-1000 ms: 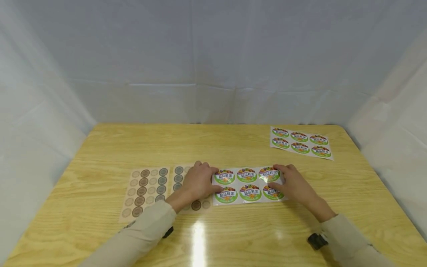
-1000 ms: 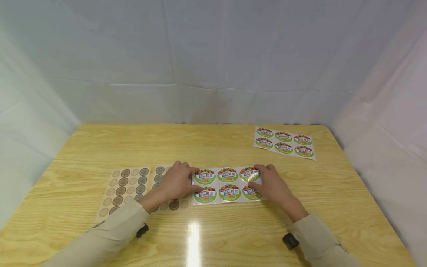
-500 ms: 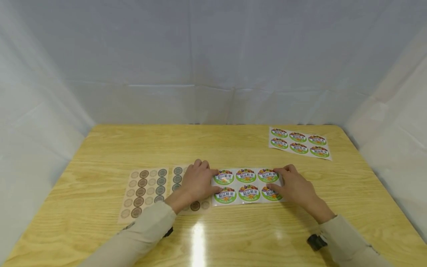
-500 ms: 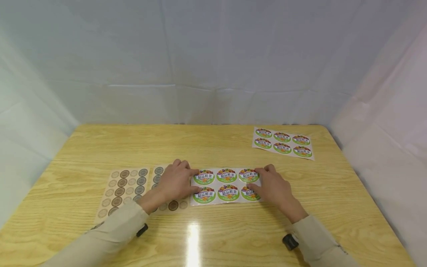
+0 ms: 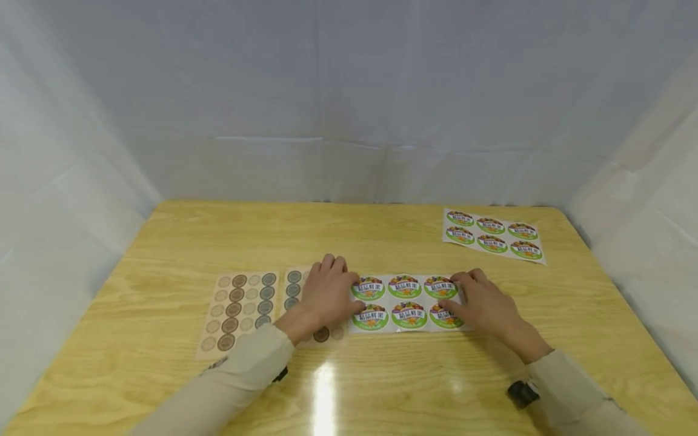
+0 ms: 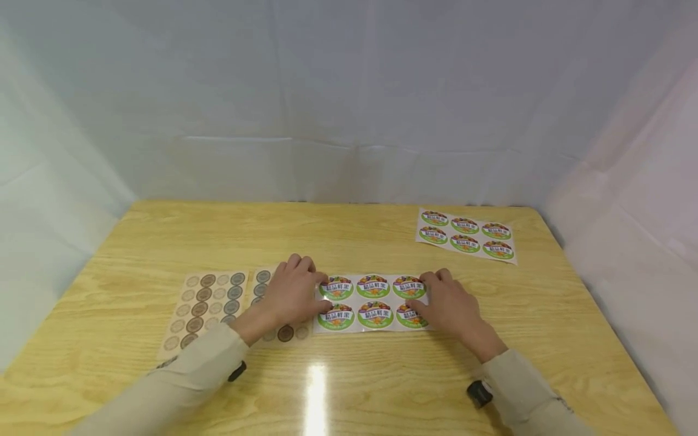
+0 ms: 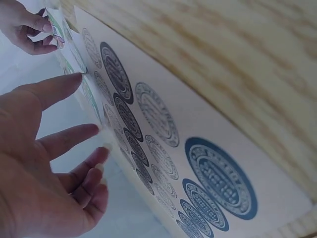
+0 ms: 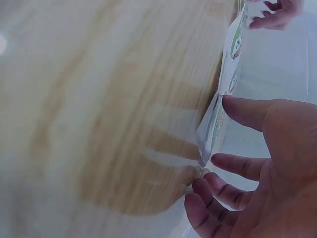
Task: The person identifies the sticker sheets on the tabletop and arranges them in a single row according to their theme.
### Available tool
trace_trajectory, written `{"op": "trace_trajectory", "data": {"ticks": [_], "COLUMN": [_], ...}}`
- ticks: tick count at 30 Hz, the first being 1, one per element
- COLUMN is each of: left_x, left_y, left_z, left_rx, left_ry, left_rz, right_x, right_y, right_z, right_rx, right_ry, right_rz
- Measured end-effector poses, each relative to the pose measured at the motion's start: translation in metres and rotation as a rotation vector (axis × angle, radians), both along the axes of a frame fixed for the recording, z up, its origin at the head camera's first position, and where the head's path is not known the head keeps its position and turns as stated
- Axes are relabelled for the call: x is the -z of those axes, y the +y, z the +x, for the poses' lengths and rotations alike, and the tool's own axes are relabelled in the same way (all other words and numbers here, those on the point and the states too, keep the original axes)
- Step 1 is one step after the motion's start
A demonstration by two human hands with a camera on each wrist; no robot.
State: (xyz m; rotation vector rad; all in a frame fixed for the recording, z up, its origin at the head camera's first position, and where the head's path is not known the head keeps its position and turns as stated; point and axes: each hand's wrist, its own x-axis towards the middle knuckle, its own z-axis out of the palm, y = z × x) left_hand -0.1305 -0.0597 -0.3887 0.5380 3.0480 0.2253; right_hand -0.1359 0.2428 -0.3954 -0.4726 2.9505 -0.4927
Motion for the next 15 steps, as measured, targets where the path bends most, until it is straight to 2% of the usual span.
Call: {"op": "trace_trajectory", "data": {"ticks": [4, 8, 12, 15], "left_x": [-0.001, -0.004, -0.007, -0.007], "left_y": [0.001, 0.002, 0.003, 0.007], "left_z": [-0.001, -0.002, -0.008, -0.014], "left_rx": [0.015, 0.018, 0.037, 0.052], "left_ry": [0.052, 0.06, 0.04, -0.017], "left_rz": [0.014, 0.08, 0.204, 0.312], "right_x": [-0.001, -0.006, -0.011, -0.012], "right_y": [0.005, 0.013, 0.026, 0.038], "right_z": [-0.004, -0.011, -0.02, -0.027], "right_rx": [-0.016, -0.024, -0.04, -0.039], "right_ry": [-0.062, -0.103, -0.113, -0.123], "right_rz": [0.0, -0.041, -0.145, -0.224]}}
